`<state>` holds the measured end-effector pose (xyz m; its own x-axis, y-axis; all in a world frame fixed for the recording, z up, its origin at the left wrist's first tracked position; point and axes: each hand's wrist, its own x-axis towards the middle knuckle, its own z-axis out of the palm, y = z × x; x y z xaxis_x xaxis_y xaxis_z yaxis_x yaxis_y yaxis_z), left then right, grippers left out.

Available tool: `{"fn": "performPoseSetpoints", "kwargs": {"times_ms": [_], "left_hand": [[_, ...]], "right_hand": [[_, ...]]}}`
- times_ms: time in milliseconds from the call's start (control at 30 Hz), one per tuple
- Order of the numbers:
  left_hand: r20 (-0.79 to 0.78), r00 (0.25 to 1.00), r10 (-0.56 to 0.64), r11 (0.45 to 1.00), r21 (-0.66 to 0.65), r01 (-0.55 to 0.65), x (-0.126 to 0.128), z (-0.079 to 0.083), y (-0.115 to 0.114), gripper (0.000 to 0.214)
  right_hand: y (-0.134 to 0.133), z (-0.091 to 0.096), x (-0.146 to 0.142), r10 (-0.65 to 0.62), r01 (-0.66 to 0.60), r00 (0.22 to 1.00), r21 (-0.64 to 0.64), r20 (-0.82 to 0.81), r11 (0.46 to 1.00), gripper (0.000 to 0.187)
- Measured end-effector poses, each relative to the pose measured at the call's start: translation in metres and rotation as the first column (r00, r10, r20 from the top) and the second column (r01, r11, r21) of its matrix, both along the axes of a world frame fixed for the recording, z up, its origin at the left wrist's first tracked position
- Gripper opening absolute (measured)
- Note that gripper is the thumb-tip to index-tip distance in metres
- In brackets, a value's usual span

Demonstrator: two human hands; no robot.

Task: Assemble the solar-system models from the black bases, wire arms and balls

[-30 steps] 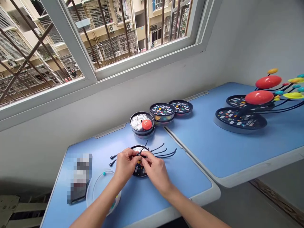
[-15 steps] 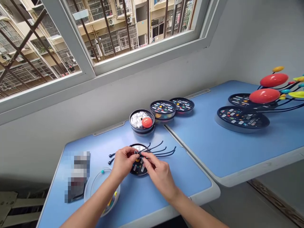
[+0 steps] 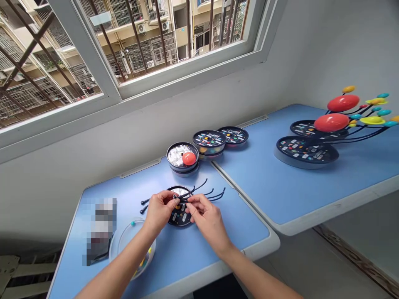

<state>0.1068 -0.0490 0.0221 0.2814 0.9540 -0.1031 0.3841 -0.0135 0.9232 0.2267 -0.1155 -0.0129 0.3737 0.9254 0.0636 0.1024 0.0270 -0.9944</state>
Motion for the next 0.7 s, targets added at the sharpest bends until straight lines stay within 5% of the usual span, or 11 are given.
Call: {"fn": "performPoseSetpoints", "kwargs": {"times_ms": [300, 567, 700], "left_hand": [[-0.202, 0.978, -0.049, 0.975, 0.201, 0.091, -0.002, 0.005, 0.005, 0.014], [-0.108, 0.993, -0.042, 0.964, 0.257, 0.069, -0.003, 0.009, 0.002, 0.009], [0.027, 0.997, -0.068, 0.958, 0.281, 0.058, -0.007, 0.02, 0.004, 0.012]], "right_hand": [[0.001, 0.004, -0.008, 0.057, -0.061, 0.996, -0.072, -0.065, 0.995, 0.023], [0.006, -0.006, -0.013, -0.008, -0.011, 0.958, 0.063, 0.285, 0.998, 0.028], [0.007, -0.006, -0.011, 0.009, -0.023, 0.96, 0.048, 0.279, 0.999, 0.027]]}}
